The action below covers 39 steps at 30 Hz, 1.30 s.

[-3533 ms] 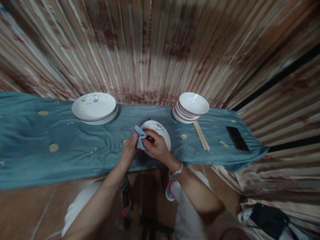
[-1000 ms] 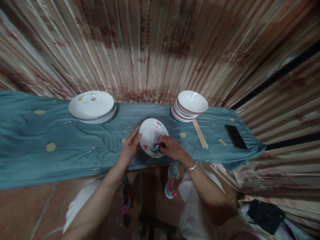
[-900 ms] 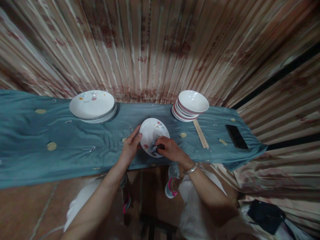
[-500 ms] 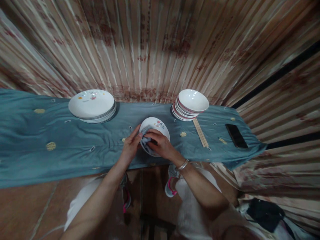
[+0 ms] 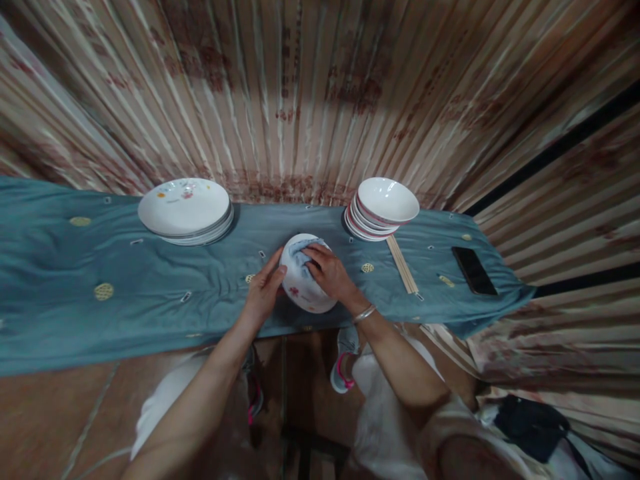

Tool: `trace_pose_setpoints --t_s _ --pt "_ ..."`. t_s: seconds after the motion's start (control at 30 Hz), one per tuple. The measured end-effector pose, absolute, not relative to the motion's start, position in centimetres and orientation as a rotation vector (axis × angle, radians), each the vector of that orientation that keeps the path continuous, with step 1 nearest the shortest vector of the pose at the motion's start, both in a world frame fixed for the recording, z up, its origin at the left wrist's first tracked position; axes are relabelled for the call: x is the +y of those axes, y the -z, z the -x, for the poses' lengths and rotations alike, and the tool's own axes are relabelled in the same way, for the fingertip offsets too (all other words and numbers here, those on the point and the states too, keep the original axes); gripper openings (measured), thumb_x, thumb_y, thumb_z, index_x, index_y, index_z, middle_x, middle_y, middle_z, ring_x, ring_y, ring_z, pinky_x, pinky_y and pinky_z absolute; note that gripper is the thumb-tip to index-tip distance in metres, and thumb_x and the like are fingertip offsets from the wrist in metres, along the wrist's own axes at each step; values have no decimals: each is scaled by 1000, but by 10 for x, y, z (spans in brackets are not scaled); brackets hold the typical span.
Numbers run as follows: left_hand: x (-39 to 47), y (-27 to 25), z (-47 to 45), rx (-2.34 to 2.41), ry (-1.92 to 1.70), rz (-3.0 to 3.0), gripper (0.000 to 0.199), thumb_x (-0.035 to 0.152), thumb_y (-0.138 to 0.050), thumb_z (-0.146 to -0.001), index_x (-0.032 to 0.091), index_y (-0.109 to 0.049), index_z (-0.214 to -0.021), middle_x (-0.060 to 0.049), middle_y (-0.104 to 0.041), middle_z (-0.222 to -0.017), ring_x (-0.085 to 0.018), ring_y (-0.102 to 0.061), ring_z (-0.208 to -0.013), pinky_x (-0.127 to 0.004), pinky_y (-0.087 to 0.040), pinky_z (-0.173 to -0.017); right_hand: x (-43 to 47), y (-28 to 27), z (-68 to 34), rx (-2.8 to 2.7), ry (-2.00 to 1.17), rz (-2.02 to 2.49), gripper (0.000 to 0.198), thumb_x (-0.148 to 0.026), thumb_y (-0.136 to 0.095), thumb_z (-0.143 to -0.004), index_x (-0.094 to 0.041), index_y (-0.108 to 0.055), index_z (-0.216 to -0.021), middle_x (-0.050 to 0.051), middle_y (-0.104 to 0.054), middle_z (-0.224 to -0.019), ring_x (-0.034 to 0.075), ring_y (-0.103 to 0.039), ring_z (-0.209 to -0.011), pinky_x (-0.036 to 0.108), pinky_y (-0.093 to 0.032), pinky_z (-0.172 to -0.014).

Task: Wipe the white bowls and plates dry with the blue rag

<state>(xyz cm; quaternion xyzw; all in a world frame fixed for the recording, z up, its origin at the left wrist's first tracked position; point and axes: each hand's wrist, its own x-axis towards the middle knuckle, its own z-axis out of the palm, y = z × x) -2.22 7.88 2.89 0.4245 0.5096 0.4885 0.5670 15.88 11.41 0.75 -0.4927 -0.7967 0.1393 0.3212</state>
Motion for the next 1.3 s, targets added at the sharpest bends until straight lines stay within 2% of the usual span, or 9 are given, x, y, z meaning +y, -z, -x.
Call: trace_pose_setpoints --t_s 0.13,0.3,0.47,0.77,0.9,1.07,1.3 --pt "79 -29 22 1199 -1162 -1015 76 58 -71 -68 22 -58 -134 -9 -59 -136 -31 -59 -112 -35 -58 -76 110 -10 -164 -2128 -285 1400 32 -14 -45 -91 -17 -61 -119 11 -59 -130 21 -54 -123 38 -40 -111" --pt "78 -32 21 1182 -1163 -980 80 58 -73 -66 20 -58 -135 -10 -62 -132 -31 -62 -107 -35 -58 -73 95 -25 -170 -2294 -205 1642 27 -7 -44 -88 -12 -63 -108 16 -62 -122 24 -57 -115 37 -44 -104" --pt "78 -32 20 1182 -1157 -966 81 57 -72 -67 19 -56 -136 -10 -65 -126 -29 -64 -102 -34 -58 -68 76 -36 -179 -2465 -248 1772 22 -8 -47 -88 -11 -63 -103 15 -66 -110 23 -60 -105 34 -46 -94" --pt "78 -27 21 1160 -1209 -989 74 57 -70 -69 18 -60 -131 -12 -60 -135 -32 -60 -114 -41 -55 -86 64 -53 -187 -2462 -911 1494 22 -19 -61 -83 -14 -70 -102 7 -72 -97 19 -66 -89 28 -45 -80" --pt "77 -31 21 1174 -1179 -976 77 59 -70 -69 17 -59 -133 -12 -60 -134 -33 -61 -112 -42 -57 -82 63 -55 -173 -2222 -1245 1254 21 -17 -62 -79 -15 -72 -97 2 -71 -85 14 -64 -76 23 -47 -70" --pt "77 -30 22 1185 -1219 -1072 66 54 -66 -75 17 -62 -129 -10 -62 -132 -29 -56 -122 -40 -48 -100 62 -48 -146 -1877 -1299 1063 19 -23 -62 -79 -16 -69 -95 2 -69 -89 13 -63 -79 22 -50 -72" --pt "79 -30 25 1179 -1212 -1212 63 56 -59 -80 17 -63 -128 -10 -61 -135 -27 -52 -128 -37 -38 -110 73 -38 -118 -1654 -1047 1061 21 -26 -57 -83 -19 -64 -102 5 -68 -106 14 -65 -92 26 -54 -85"
